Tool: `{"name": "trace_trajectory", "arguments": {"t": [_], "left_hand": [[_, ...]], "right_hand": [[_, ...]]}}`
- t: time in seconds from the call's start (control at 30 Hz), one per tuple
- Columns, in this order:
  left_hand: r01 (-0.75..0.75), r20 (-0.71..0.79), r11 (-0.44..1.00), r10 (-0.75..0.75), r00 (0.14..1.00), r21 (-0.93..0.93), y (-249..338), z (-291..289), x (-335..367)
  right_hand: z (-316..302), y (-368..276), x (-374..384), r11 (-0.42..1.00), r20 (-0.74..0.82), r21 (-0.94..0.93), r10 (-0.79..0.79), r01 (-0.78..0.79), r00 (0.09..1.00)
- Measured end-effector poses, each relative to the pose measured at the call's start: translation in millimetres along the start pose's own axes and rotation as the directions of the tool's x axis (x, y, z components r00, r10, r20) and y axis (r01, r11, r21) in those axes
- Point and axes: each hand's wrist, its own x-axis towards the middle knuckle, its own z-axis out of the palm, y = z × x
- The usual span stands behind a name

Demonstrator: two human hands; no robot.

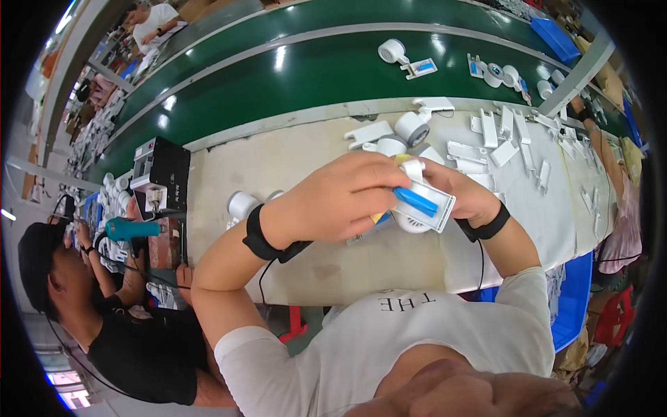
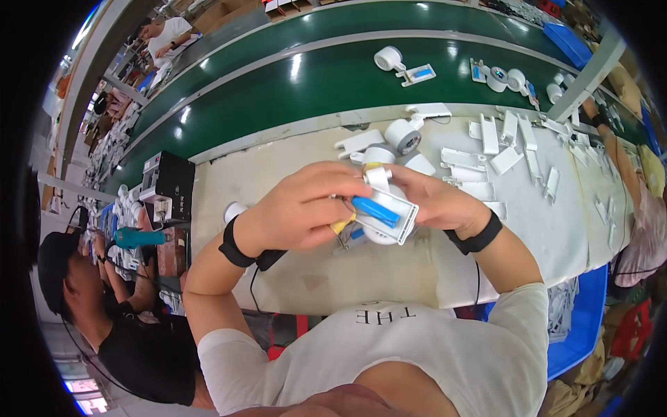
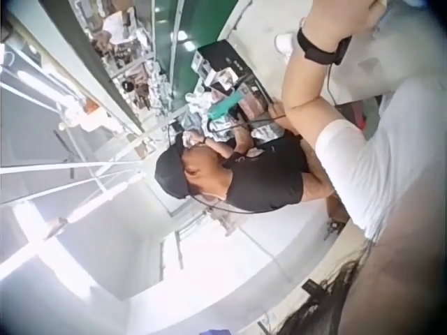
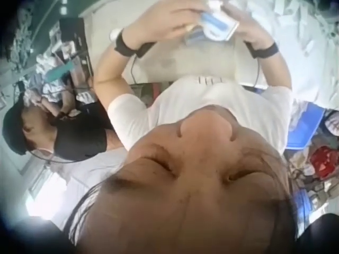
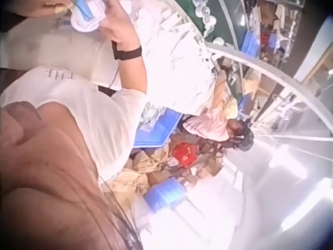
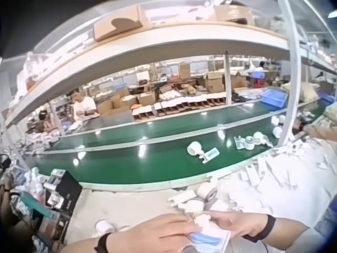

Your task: The person picks up a fan head and a handle, fits them together, and presses the casing closed by hand. After repeating this assembly several times, the person reaches into a blue bin to gather more handles and places them on the workspace.

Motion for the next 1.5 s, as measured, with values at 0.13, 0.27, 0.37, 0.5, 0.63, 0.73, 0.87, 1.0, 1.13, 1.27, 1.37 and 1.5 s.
{"name": "trace_trajectory", "arguments": {"t": [0.13, 0.27, 0.37, 0.5, 0.63, 0.73, 0.87, 1.0, 1.13, 1.27, 1.37, 1.5], "left_hand": [[0.034, -0.296, 0.999, -0.031, 0.955, 0.005, 5, 19, 1], [-0.126, -0.539, 0.55, -0.705, 0.461, -0.826, 6, 70, 1], [-0.054, 0.088, -0.178, -0.699, 0.71, -0.982, -10, 81, -9], [0.043, 0.182, -0.211, -0.7, 0.69, -0.977, -12, 105, -4], [-0.054, 0.282, -0.514, -0.552, 0.784, -0.856, -24, 116, -8], [0.074, 0.369, -0.451, -0.613, 0.699, -0.889, -13, 119, -7], [-0.05, 0.214, -0.359, -0.655, 0.725, -0.932, 8, 107, 6], [-0.068, 0.231, -0.524, -0.484, 0.844, -0.849, -4, 112, -8], [-0.078, 0.161, -0.294, -0.705, 0.691, -0.953, 2, 106, -1], [0.217, 0.044, 0.137, -0.745, 0.666, -0.966, -3, 106, -4], [0.305, 0.013, 0.256, -0.748, 0.664, -0.917, -1, 103, -5], [0.39, -0.033, 0.373, -0.758, 0.652, -0.842, 2, 102, -1]], "right_hand": [[0, 8, -21, 0.875, -0.141, -0.44, -0.289, 0.202, 0.947], [-3, -5, -28, 0.075, 0.031, -0.99, -0.703, 0.117, 0.711], [-4, -5, -31, -0.027, 0.083, -0.996, -0.71, 0.091, 0.699], [-7, 0, -31, -0.081, 0.139, -0.99, -0.726, 0.118, 0.673], [-5, 2, -33, -0.124, 0.133, -0.99, -0.746, 0.061, 0.653], [-8, 5, -36, -0.141, 0.145, -0.988, -0.759, 0.058, 0.634], [-18, 10, -36, -0.214, 0.194, -0.976, -0.762, 0.042, 0.618], [-21, 15, -38, -0.257, 0.263, -0.961, -0.752, 0.099, 0.605], [-16, 12, -42, -0.179, 0.131, -0.984, -0.755, -0.01, 0.642], [-26, 15, -41, -0.352, 0.338, -0.931, -0.737, 0.095, 0.585], [-26, 17, -42, -0.401, 0.343, -0.915, -0.707, 0.048, 0.618], [-25, 19, -41, -0.398, 0.338, -0.917, -0.739, 0.028, 0.583]]}}
